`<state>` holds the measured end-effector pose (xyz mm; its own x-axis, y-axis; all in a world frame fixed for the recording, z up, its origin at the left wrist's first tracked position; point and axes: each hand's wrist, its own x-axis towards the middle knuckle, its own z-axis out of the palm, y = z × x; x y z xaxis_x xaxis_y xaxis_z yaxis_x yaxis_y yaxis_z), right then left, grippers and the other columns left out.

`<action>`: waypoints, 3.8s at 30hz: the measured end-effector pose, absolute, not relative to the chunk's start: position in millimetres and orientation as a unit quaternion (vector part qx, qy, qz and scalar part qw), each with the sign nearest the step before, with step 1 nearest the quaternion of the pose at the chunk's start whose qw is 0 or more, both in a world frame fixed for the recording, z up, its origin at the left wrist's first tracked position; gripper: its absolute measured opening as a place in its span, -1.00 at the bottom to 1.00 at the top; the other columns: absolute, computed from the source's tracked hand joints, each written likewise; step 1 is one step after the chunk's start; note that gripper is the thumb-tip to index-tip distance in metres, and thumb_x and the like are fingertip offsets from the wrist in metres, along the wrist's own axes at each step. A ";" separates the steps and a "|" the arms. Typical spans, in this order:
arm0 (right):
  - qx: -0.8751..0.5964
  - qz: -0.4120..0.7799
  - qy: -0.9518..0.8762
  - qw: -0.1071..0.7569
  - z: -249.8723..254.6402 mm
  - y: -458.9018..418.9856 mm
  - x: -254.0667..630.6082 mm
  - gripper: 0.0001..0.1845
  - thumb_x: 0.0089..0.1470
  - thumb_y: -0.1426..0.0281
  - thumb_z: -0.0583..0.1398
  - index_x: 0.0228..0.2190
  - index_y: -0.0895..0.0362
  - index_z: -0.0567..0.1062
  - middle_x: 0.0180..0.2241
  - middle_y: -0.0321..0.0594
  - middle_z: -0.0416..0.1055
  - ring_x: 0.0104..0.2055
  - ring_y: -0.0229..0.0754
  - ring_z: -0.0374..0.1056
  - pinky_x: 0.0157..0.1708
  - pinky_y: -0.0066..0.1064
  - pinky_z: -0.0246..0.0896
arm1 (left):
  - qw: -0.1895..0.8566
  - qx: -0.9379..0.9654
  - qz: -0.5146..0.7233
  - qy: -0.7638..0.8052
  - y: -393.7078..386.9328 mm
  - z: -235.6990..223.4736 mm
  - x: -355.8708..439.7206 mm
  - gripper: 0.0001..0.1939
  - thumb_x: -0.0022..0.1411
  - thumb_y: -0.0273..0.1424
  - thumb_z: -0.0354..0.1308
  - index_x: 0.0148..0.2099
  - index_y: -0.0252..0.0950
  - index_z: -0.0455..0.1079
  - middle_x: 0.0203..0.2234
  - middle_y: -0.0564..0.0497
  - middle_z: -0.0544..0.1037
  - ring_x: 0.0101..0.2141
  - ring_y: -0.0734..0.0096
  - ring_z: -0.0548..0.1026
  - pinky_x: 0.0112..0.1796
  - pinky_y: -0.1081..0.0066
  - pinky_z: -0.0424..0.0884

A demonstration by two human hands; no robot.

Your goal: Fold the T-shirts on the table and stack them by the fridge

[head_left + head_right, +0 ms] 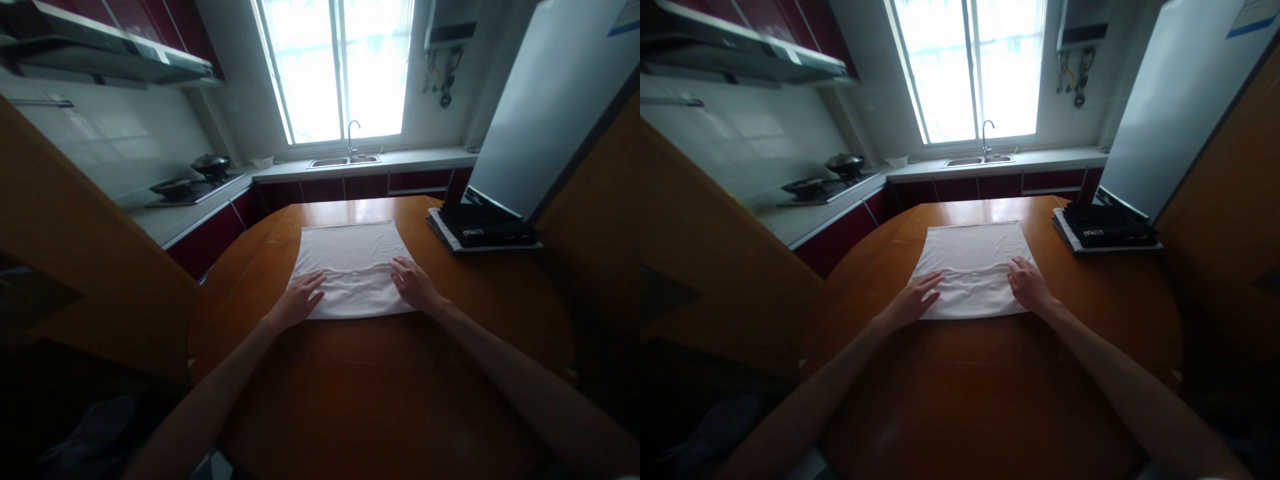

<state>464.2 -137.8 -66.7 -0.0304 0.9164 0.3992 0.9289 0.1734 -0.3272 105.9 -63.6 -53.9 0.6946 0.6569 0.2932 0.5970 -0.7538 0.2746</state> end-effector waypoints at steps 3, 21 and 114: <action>-0.681 0.028 -0.718 0.144 -80.5 -142.3 456.4 -0.33 0.33 0.13 -0.01 0.32 0.22 0.22 0.41 0.09 -0.02 0.46 0.12 -0.16 0.37 0.05 -0.26 | 0.092 0.919 0.074 0.376 -66.3 -63.5 101.8 -0.33 0.41 -0.01 -0.03 0.44 -0.16 0.13 0.41 -0.12 0.07 0.40 -0.07 -0.05 0.32 -0.12 -0.11; -0.767 0.054 -0.605 0.209 -69.9 -98.3 519.4 -0.84 0.08 0.32 0.26 -0.42 0.12 0.61 -0.35 -0.07 0.57 -0.28 -0.07 0.46 -0.30 -0.38 0.27 | 0.129 0.810 0.227 0.525 1.7 -45.9 69.1 -0.87 0.08 -0.30 0.23 -0.38 -0.24 0.54 -0.40 -0.10 0.57 -0.35 0.17 0.53 -0.24 0.29 0.46; -0.742 0.060 -0.660 0.104 -76.7 -113.9 458.9 -0.17 0.36 -0.01 -0.21 0.38 0.32 0.03 0.44 0.10 -0.17 0.48 0.07 -0.30 0.39 0.07 -0.37 | 0.052 0.929 0.008 0.366 -77.2 -60.4 170.2 -0.24 0.43 0.11 -0.20 0.49 -0.17 -0.06 0.46 -0.11 -0.14 0.43 -0.01 -0.23 0.32 -0.11 -0.18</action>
